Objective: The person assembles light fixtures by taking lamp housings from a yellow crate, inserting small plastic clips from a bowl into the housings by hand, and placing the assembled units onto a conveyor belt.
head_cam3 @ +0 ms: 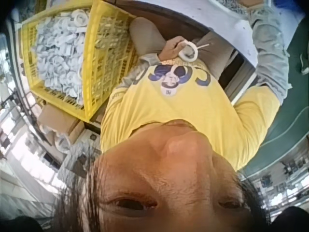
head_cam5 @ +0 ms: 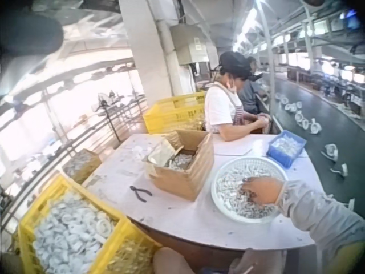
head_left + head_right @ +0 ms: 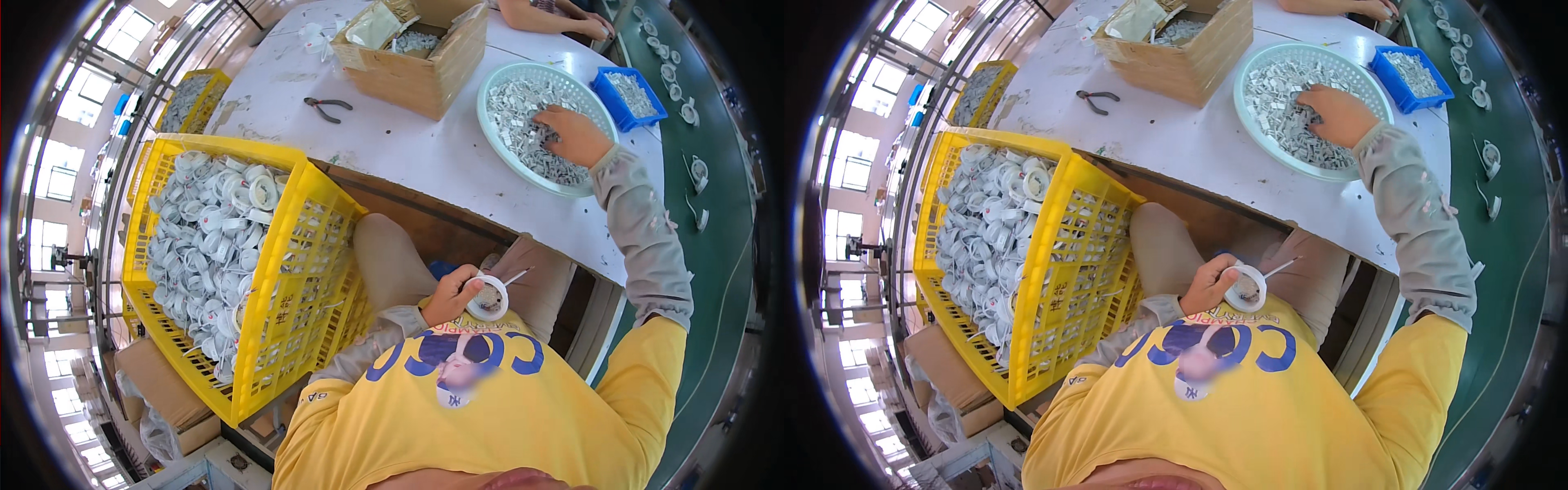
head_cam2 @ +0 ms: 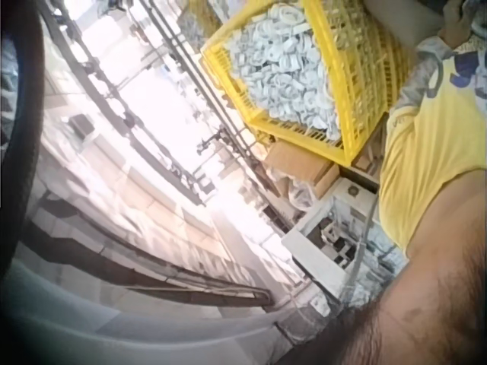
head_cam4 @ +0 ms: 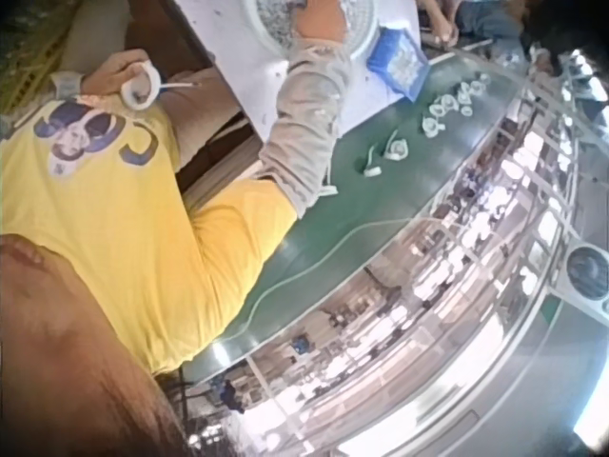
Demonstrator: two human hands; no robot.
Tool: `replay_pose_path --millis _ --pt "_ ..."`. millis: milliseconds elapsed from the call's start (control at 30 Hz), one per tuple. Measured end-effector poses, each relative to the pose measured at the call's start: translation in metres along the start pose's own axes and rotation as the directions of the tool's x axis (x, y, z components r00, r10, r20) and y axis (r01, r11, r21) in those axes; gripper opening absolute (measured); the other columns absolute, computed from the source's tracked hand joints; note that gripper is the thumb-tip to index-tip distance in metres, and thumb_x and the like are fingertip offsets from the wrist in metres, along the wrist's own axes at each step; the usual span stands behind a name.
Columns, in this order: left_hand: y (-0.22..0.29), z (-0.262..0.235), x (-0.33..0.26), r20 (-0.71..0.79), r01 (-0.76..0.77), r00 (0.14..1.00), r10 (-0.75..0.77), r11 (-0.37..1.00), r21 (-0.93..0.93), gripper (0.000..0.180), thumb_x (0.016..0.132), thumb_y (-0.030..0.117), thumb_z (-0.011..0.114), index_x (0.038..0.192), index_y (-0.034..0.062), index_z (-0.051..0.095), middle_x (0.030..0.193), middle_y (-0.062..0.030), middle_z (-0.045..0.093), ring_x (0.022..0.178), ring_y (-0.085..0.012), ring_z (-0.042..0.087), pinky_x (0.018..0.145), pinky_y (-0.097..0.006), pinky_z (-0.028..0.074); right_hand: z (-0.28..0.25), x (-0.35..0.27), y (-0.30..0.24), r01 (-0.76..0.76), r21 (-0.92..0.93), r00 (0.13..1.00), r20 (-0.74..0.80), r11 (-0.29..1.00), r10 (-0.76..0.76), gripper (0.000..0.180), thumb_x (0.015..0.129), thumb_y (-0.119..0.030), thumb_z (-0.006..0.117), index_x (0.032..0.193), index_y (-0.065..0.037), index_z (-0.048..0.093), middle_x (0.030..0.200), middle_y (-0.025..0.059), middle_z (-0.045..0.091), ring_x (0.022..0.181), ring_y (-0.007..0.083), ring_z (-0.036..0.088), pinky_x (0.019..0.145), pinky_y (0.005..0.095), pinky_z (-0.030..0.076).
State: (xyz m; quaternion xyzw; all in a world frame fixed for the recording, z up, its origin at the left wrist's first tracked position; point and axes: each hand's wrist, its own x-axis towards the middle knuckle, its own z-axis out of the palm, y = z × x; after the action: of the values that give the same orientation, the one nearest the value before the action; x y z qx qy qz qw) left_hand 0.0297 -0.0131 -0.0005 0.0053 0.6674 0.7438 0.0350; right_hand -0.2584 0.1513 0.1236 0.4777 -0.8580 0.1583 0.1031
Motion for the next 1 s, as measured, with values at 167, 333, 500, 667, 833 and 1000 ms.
replay_pose_path --millis 167,333,500,667,833,1000 --pt "0.0 0.004 0.002 0.009 -0.017 1.0 0.017 1.0 0.0 0.021 0.089 0.021 0.052 0.091 0.0003 0.053 0.078 -0.0052 0.053 0.072 -0.0081 0.048 0.064 -0.023 0.041 -0.003 -0.006 0.008 -0.191 0.02 0.957 0.224 0.981 0.182 0.009 0.07 -0.005 0.058 0.08 -0.004 0.058 0.074 0.0122 0.06 0.074 0.032 0.058 0.065 0.0379 0.045" --pt "-0.002 0.002 0.0 -0.02 -0.023 1.0 0.023 0.999 0.033 0.021 0.089 0.021 0.052 0.091 0.0001 0.053 0.078 -0.0046 0.054 0.072 -0.0075 0.048 0.064 -0.023 0.041 -0.01 -0.01 0.009 -0.151 0.311 0.988 0.038 0.938 0.147 0.004 0.077 -0.006 0.058 0.079 -0.004 0.057 0.07 0.0097 0.06 0.061 0.0231 0.059 0.056 0.0323 0.045" --pt "-0.003 0.002 0.002 -0.004 0.021 1.0 -0.021 1.0 0.006 0.021 0.089 0.021 0.052 0.091 0.0001 0.053 0.077 -0.0037 0.053 0.072 -0.007 0.047 0.063 -0.022 0.04 -0.02 -0.028 -0.003 -0.433 0.769 0.885 0.263 0.47 0.385 0.011 0.085 -0.011 0.055 0.091 -0.001 0.056 0.076 0.0056 0.062 0.066 0.0102 0.06 0.058 0.0225 0.047" --pt "-0.005 0.004 0.005 -0.002 -0.004 1.0 0.004 0.999 0.05 0.021 0.089 0.021 0.052 0.09 0.0001 0.053 0.076 -0.003 0.052 0.07 -0.0067 0.046 0.062 -0.022 0.04 -0.023 -0.059 -0.043 -0.277 0.916 0.914 0.158 0.29 0.374 0.014 0.086 -0.011 0.054 0.094 0.001 0.055 0.084 0.0087 0.064 0.075 0.0133 0.063 0.065 0.0221 0.049" --pt "-0.005 0.005 0.008 0.029 0.024 0.999 -0.025 0.999 0.041 0.021 0.089 0.021 0.053 0.09 -0.0001 0.054 0.076 -0.003 0.052 0.069 -0.0064 0.046 0.062 -0.022 0.04 -0.016 -0.067 -0.05 -0.157 0.934 0.918 0.019 0.32 0.397 0.012 0.087 -0.009 0.052 0.097 -0.002 0.054 0.09 0.0111 0.064 0.08 0.0164 0.063 0.066 0.0226 0.05" --pt "-0.001 0.008 0.007 0.033 0.029 0.999 -0.031 0.998 0.051 0.021 0.088 0.02 0.053 0.09 -0.0003 0.053 0.076 -0.0032 0.053 0.07 -0.0065 0.047 0.062 -0.022 0.04 -0.02 -0.063 -0.035 -0.156 0.962 0.9 0.044 0.226 0.433 0.011 0.085 -0.009 0.055 0.094 -0.002 0.055 0.086 0.0094 0.064 0.074 0.0136 0.062 0.064 0.0219 0.049"
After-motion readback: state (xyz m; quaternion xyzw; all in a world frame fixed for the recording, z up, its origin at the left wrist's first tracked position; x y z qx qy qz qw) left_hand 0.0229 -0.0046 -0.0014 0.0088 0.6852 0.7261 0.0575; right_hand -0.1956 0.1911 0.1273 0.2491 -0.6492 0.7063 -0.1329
